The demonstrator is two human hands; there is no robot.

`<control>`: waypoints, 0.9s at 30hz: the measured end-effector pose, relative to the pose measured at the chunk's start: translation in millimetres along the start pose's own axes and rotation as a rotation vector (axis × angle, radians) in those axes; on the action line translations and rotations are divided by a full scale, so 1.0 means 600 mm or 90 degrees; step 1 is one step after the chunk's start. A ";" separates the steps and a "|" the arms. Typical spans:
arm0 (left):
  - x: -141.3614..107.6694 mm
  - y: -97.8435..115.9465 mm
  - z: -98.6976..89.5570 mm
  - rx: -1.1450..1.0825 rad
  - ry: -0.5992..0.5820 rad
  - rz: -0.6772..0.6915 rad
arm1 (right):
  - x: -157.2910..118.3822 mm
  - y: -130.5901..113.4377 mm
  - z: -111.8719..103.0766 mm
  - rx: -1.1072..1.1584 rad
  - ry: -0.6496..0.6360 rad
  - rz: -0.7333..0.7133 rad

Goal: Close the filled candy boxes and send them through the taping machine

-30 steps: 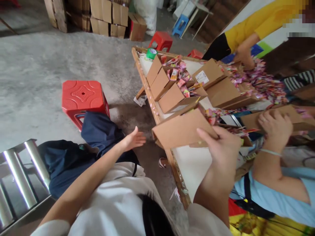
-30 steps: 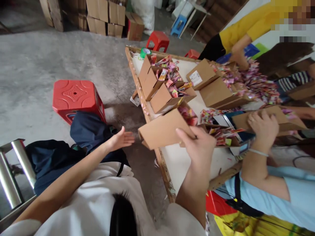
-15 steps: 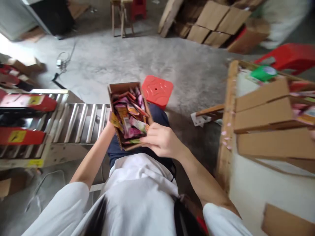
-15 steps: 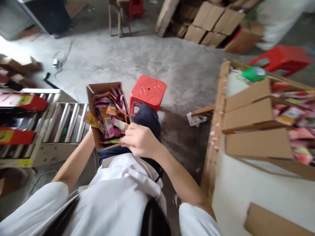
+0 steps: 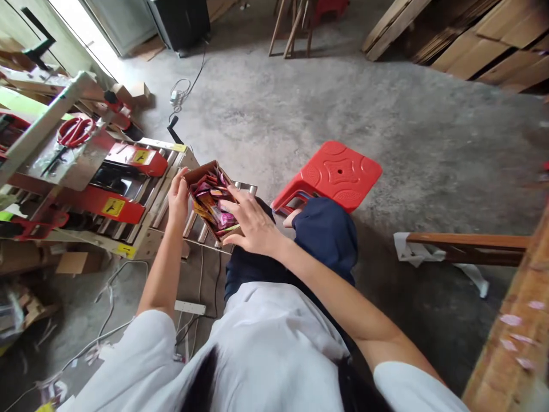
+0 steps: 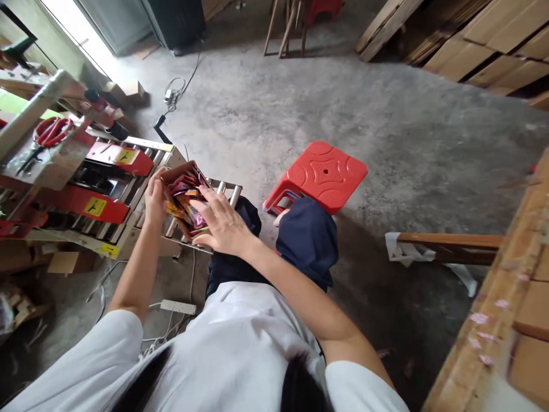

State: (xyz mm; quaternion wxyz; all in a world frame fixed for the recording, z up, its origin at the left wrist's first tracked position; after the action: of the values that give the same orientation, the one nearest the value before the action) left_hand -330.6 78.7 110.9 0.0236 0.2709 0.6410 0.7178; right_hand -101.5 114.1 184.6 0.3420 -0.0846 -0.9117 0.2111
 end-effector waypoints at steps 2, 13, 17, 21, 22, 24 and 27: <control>0.010 -0.004 -0.004 -0.081 -0.028 -0.037 | 0.014 -0.009 0.026 -0.037 0.006 0.065; -0.011 -0.024 -0.027 -0.155 0.022 -0.124 | 0.065 0.028 0.153 -0.051 -0.012 0.132; -0.011 -0.024 -0.026 -0.204 0.035 -0.177 | 0.058 0.037 0.167 -0.027 -0.066 0.164; -0.008 -0.034 -0.025 -0.221 0.051 -0.215 | 0.056 0.046 0.196 -0.077 -0.121 0.179; -0.005 -0.037 -0.027 -0.214 0.056 -0.211 | 0.056 0.043 0.205 -0.096 -0.133 0.165; 0.001 -0.035 -0.029 -0.197 0.051 -0.178 | 0.055 0.039 0.221 -0.122 -0.152 0.137; 0.011 -0.023 -0.021 -0.186 0.011 -0.107 | 0.053 0.043 0.233 -0.118 -0.152 0.136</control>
State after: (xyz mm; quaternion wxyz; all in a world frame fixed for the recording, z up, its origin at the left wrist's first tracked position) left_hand -346.1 72.0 99.8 0.1174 0.2043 0.5500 0.8012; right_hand -217.2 100.8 97.3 0.1975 -0.1863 -0.9474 0.1695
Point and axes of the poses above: each hand's wrist, its own x-axis towards the middle knuckle, its own z-axis out of the palm, y = z × x, the point moved 10 cm from there along x, towards the middle knuckle, and after that the axes turned 15 degrees about y, right-handed, at the moved point
